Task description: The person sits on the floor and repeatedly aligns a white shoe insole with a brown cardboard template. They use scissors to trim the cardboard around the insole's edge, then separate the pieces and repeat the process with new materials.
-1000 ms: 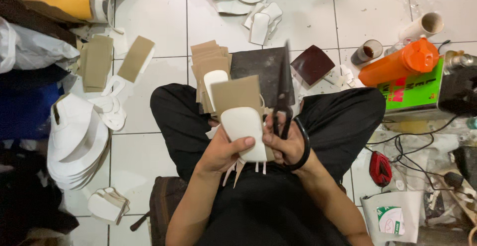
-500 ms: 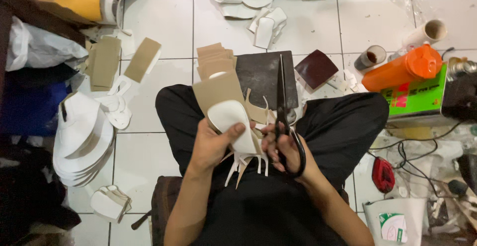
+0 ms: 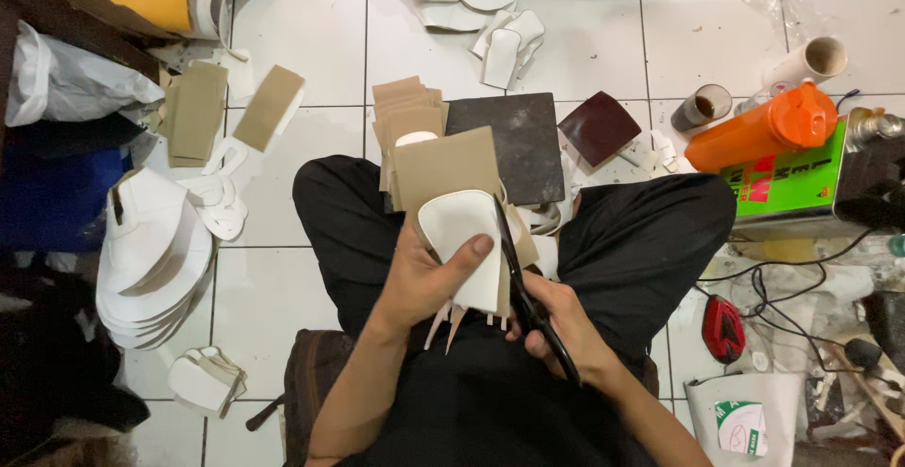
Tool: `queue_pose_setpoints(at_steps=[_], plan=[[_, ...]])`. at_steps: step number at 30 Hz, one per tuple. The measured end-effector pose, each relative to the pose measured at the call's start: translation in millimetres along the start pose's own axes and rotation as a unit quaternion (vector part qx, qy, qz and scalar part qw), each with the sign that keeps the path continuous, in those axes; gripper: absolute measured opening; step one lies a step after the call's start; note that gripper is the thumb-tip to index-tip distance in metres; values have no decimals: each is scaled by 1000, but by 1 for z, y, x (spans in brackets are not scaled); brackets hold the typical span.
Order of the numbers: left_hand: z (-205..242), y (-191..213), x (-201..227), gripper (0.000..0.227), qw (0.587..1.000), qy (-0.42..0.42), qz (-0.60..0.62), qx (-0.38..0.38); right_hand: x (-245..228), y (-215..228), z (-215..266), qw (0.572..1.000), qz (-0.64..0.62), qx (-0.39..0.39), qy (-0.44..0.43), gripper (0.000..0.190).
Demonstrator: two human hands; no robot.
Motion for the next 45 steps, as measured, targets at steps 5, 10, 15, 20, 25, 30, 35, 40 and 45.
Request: queue_pose_setpoints(at_steps=[5,10,15,20,25,30,35,40,45], plan=[[4,-2,-11,43,999,-29,12,39,3,-9,-1,999,-44,-4,-11,106],[6,-7,-22,44,997,16,42,56,4,-16,2,994,-107,-10,-18,105],[8,-10,-23,51,994,56,27,93,-8,-15,-2,989,-129,0,-71,106],[6,-11,-19,48,998,17,29,60,0,-20,2,989,-138,-11,-51,106],[5,-8,-27,57,994,55,72,58,18,-20,10,985,-149,9,-90,113],[-4,6,-17,48,988,57,118,87,7,-16,11,991,-114,-1,-71,89],[-3,5,3,30,995,48,-52,68,32,-19,14,990,-84,-5,-115,100],[-6,3,8,27,996,52,-74,21,60,-26,24,944,-152,43,-290,56],[-8,6,18,27,990,94,-99,-39,3,-13,13,976,-183,-43,-110,93]])
Point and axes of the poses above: each hand's wrist, its own z-axis away from the middle knuckle, its own y-axis out of the back of the hand, x = y × z, the point moved 6 cm from there along -z, towards the middle knuckle, and after that the axes turned 7 degrees about z, right-handed, at the moved point
